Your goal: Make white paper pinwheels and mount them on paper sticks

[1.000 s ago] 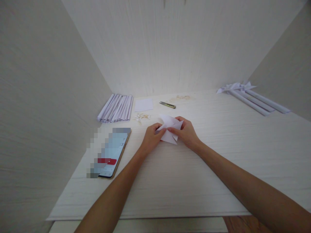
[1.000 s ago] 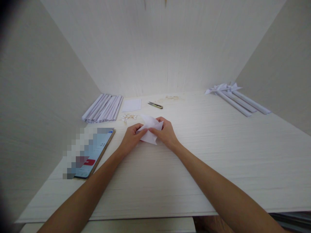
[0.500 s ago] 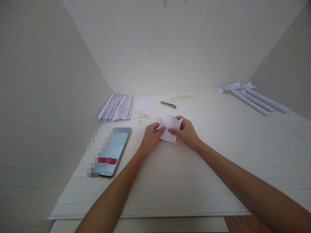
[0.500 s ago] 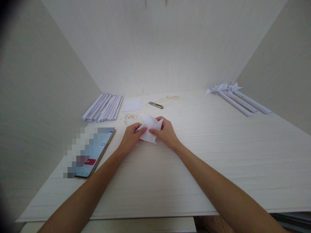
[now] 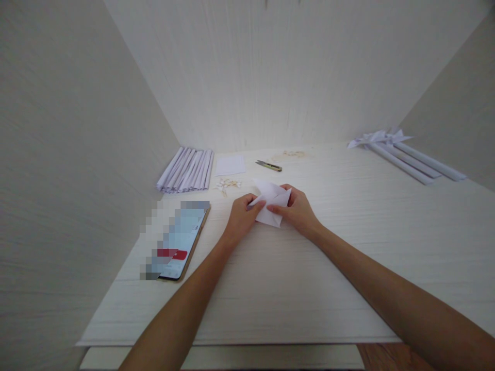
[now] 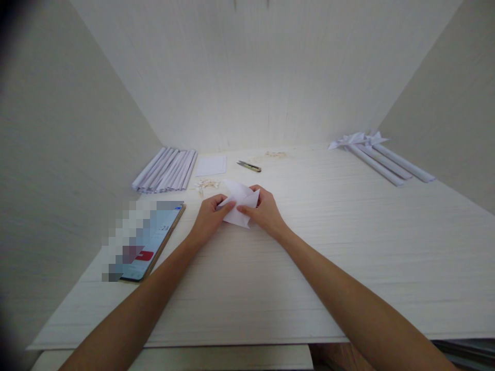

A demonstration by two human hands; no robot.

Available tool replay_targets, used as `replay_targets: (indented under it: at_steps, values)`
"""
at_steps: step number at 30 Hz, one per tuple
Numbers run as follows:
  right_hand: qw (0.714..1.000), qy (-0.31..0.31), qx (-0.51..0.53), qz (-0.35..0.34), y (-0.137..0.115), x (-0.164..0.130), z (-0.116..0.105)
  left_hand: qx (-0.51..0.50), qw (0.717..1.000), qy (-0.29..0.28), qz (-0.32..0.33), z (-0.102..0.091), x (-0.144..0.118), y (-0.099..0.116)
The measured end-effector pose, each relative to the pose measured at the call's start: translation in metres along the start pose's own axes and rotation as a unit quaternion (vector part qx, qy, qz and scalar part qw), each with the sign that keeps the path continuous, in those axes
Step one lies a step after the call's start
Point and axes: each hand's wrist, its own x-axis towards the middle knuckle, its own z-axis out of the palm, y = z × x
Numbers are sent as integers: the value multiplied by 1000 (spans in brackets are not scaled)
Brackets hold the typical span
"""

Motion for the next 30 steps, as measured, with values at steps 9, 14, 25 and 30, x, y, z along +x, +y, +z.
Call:
replay_targets:
  at_steps: [9,14,25,30]
  values:
    - [1000,10,8,-5,5,2,-1,-35,999,-12,-12,1,0,-1]
    - [999,19,33,1,6,2,-1,-79,996,-19,-31,1,0,-1]
    - [999,22,39,11,4,2,0,-39,999,-10,-2,0,1,-3]
    - [999,20,43,19,2,2,0,-30,1000,-7,-2,0,1,-3]
